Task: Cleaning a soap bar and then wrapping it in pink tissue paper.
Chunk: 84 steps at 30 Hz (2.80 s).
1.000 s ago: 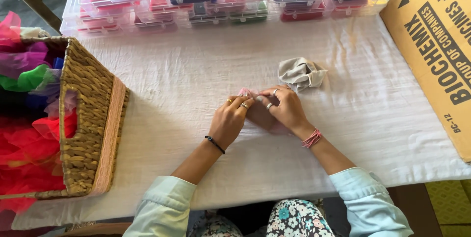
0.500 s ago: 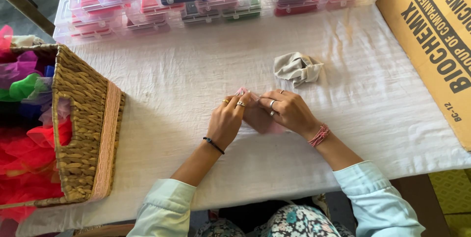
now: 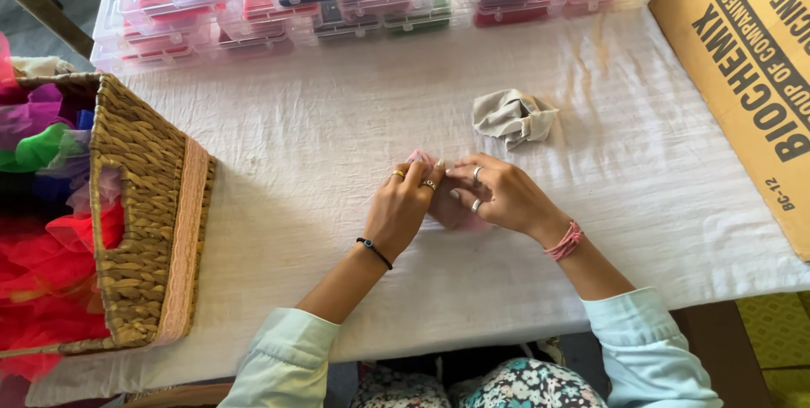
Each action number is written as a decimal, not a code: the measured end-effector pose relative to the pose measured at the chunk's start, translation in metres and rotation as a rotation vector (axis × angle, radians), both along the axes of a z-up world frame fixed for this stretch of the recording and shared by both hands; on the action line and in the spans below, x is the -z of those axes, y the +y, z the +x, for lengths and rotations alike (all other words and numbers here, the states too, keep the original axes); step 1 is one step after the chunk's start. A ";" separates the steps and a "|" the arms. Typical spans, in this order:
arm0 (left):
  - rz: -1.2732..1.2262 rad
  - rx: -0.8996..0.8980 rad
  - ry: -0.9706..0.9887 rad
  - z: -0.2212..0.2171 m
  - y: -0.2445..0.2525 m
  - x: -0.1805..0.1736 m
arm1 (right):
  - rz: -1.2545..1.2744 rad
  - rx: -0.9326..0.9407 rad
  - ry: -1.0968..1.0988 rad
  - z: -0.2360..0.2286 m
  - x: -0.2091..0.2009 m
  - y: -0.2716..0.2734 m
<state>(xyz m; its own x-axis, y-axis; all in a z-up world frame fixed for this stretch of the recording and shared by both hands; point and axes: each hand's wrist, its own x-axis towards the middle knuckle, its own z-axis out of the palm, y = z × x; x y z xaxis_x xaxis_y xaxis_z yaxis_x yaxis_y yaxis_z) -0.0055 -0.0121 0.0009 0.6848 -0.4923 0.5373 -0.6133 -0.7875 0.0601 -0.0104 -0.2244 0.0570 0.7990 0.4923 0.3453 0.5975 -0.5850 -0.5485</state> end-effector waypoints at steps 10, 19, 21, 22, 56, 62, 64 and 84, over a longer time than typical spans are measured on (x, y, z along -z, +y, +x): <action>0.029 0.006 -0.045 0.001 -0.001 -0.001 | -0.201 0.300 0.339 -0.035 0.006 -0.014; -0.021 0.006 -0.121 0.005 -0.003 0.006 | -0.141 0.401 -0.185 -0.065 0.005 -0.016; 0.034 -0.009 0.003 0.003 -0.002 0.008 | -0.248 0.191 -0.419 -0.070 -0.002 -0.013; 0.033 -0.009 0.009 0.002 -0.001 0.008 | -0.249 0.190 -0.413 -0.070 -0.002 -0.011; 0.002 0.019 -0.125 0.003 -0.003 0.008 | 0.234 0.426 0.170 -0.058 0.039 -0.005; 0.106 -0.002 -0.117 0.000 -0.003 0.002 | 0.181 0.440 0.010 -0.063 0.038 -0.006; 0.145 -0.020 -0.134 -0.001 -0.003 0.005 | 0.104 0.355 -0.192 -0.068 0.034 -0.006; 0.124 0.077 -0.104 0.004 0.000 0.013 | -0.062 -0.050 0.089 -0.015 -0.006 0.002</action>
